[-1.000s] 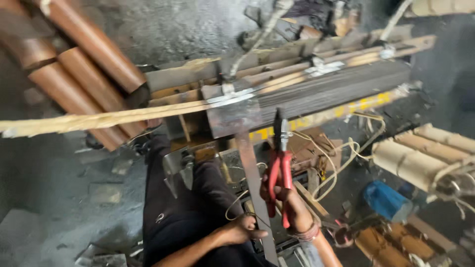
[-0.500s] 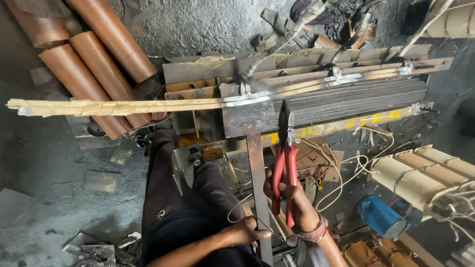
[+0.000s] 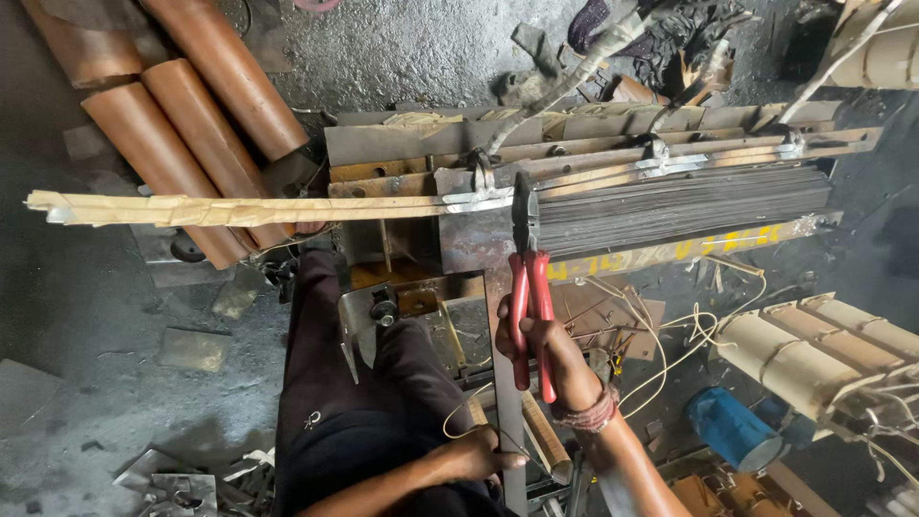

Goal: The person welds a metal rod to a metal frame using a welding torch and a wooden stick. They repeatedly position the rod, strike an arc, and weld the joint while holding the rod in place.

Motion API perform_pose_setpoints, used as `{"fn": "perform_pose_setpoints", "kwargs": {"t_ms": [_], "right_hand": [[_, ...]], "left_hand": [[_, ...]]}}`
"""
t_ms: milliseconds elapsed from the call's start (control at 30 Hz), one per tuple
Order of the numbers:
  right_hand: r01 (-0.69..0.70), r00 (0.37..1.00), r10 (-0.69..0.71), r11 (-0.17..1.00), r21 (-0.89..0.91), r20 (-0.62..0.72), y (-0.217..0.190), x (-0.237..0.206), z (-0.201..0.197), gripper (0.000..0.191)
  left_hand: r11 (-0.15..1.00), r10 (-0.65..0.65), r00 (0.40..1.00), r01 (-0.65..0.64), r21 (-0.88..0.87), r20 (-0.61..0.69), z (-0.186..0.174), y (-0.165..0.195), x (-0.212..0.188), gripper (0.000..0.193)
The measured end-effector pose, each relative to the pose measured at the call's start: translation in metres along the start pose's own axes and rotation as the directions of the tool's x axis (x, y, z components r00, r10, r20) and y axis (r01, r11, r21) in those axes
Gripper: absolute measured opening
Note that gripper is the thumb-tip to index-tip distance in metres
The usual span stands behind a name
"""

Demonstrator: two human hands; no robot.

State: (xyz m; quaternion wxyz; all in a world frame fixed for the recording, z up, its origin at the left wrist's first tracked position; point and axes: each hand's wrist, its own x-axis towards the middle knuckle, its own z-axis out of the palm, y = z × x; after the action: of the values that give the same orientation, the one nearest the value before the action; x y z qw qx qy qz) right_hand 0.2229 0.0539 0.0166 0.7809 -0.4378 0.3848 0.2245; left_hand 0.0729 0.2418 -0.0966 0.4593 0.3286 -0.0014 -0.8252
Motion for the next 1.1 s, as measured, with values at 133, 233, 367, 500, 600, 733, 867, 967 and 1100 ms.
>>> {"fn": "perform_pose_setpoints", "kwargs": {"t_ms": [133,233,367,500,600,733,867,967,1100], "right_hand": [[-0.105,0.994,0.106,0.994,0.019,-0.016,0.001,0.01,-0.002,0.043],[-0.061,0.998,0.06,0.997,0.047,0.02,0.01,0.014,-0.007,0.039],[0.001,0.998,-0.005,0.998,0.068,0.06,0.03,0.024,-0.022,0.035],[-0.064,0.998,0.064,0.998,-0.008,-0.006,0.027,0.034,-0.025,0.036],[-0.092,0.995,0.093,0.995,-0.029,0.028,-0.004,0.028,-0.005,0.036],[0.058,0.996,-0.065,0.992,-0.114,-0.063,-0.052,-0.005,0.033,0.04],[0.123,0.866,-0.173,0.983,-0.135,-0.47,-0.046,-0.003,0.052,0.049],[-0.151,0.926,0.108,0.984,-0.094,-0.361,-0.031,0.017,0.036,0.035],[0.083,0.987,-0.078,0.996,0.031,-0.139,-0.025,0.009,0.012,0.05]], "left_hand": [[0.995,-0.087,0.996,0.088,0.045,-0.02,-0.002,0.003,0.001,0.046],[0.998,-0.032,0.999,0.033,0.045,-0.027,-0.002,0.004,0.001,0.05],[0.995,-0.02,0.999,0.025,0.101,-0.047,-0.002,0.001,0.001,0.047],[0.992,-0.001,0.999,0.008,0.13,-0.05,-0.003,0.0,0.005,0.043],[0.989,0.011,0.999,-0.005,0.145,-0.039,-0.003,-0.001,0.007,0.041],[0.991,0.106,0.994,-0.106,0.08,-0.003,-0.003,-0.006,0.008,0.035],[0.996,0.072,0.997,-0.069,0.065,-0.043,-0.001,-0.011,0.01,0.034],[0.967,0.188,0.981,-0.176,0.184,-0.051,-0.003,-0.007,0.009,0.034],[0.944,0.268,0.963,-0.254,0.21,-0.041,-0.006,0.001,0.001,0.039]]}}
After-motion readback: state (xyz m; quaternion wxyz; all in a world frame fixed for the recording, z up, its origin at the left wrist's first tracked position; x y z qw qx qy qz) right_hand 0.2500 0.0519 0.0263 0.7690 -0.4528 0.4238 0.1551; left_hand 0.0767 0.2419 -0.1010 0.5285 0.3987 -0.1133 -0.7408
